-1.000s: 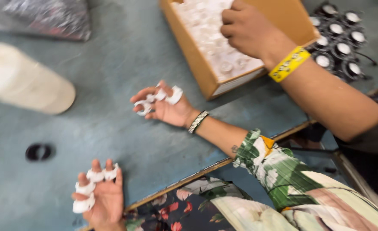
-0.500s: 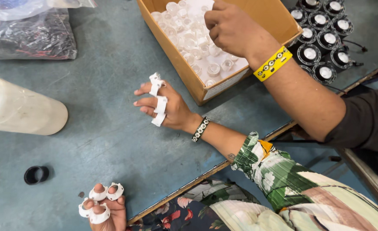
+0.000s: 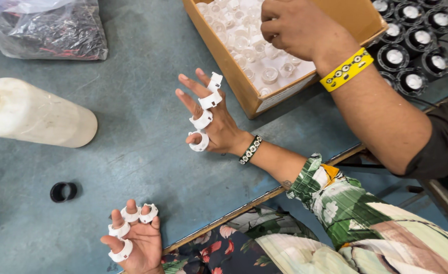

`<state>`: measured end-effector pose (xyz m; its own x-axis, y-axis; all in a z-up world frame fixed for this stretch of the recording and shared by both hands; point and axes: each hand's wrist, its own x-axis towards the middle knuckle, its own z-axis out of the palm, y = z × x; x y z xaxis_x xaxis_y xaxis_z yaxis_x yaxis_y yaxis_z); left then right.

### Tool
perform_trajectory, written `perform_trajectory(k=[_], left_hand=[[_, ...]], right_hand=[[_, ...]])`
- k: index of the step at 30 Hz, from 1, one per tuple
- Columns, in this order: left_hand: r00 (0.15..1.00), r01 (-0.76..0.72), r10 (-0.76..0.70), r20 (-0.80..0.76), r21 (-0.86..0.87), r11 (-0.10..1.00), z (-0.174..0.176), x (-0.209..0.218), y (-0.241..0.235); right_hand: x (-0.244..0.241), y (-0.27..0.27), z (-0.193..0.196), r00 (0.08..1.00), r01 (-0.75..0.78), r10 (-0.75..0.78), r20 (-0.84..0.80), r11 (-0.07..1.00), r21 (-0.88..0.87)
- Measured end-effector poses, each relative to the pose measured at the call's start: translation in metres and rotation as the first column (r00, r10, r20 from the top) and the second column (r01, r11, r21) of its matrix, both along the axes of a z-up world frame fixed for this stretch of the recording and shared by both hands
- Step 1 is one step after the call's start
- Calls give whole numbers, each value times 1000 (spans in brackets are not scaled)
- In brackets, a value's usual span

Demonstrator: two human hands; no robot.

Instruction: The person sorts small white plastic rings on a workbench, picking them up and placing them into a cardboard box. They also handle a black cylindrical component and a white plastic bottle nearby.

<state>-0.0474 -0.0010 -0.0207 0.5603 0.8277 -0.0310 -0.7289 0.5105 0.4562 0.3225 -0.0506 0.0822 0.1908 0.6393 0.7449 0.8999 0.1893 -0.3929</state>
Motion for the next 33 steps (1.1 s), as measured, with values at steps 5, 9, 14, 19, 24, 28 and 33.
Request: perform_trajectory(k=[5, 9, 14, 19, 24, 28, 33], left_hand=[[1000, 5, -5, -12, -8, 1000, 2, 0, 0], [999, 18, -17, -48, 4, 1000, 6, 5, 3], [996, -36, 39, -76, 37, 999, 11, 8, 2], [966, -258, 258, 1, 34, 966, 41, 10, -7], [498, -76, 720, -484, 802, 592, 94, 20, -19], [175, 534, 937, -301, 829, 167, 113, 49, -34], [170, 448, 874, -454, 826, 342, 99, 72, -51]], right_hand=[[-3, 3, -2, 1000, -22, 21, -14, 993, -113], [-8, 2, 0, 999, -46, 50, 12, 970, -239], [-17, -3, 3, 991, -129, 134, 8, 971, -203], [-21, 0, 7, 984, -178, 178, -12, 976, -126], [-22, 0, 4, 977, -215, 212, -36, 970, -113], [-21, 2, 3, 972, -232, 228, -49, 966, -111], [-21, 4, -1, 973, -229, 223, -60, 964, -132]])
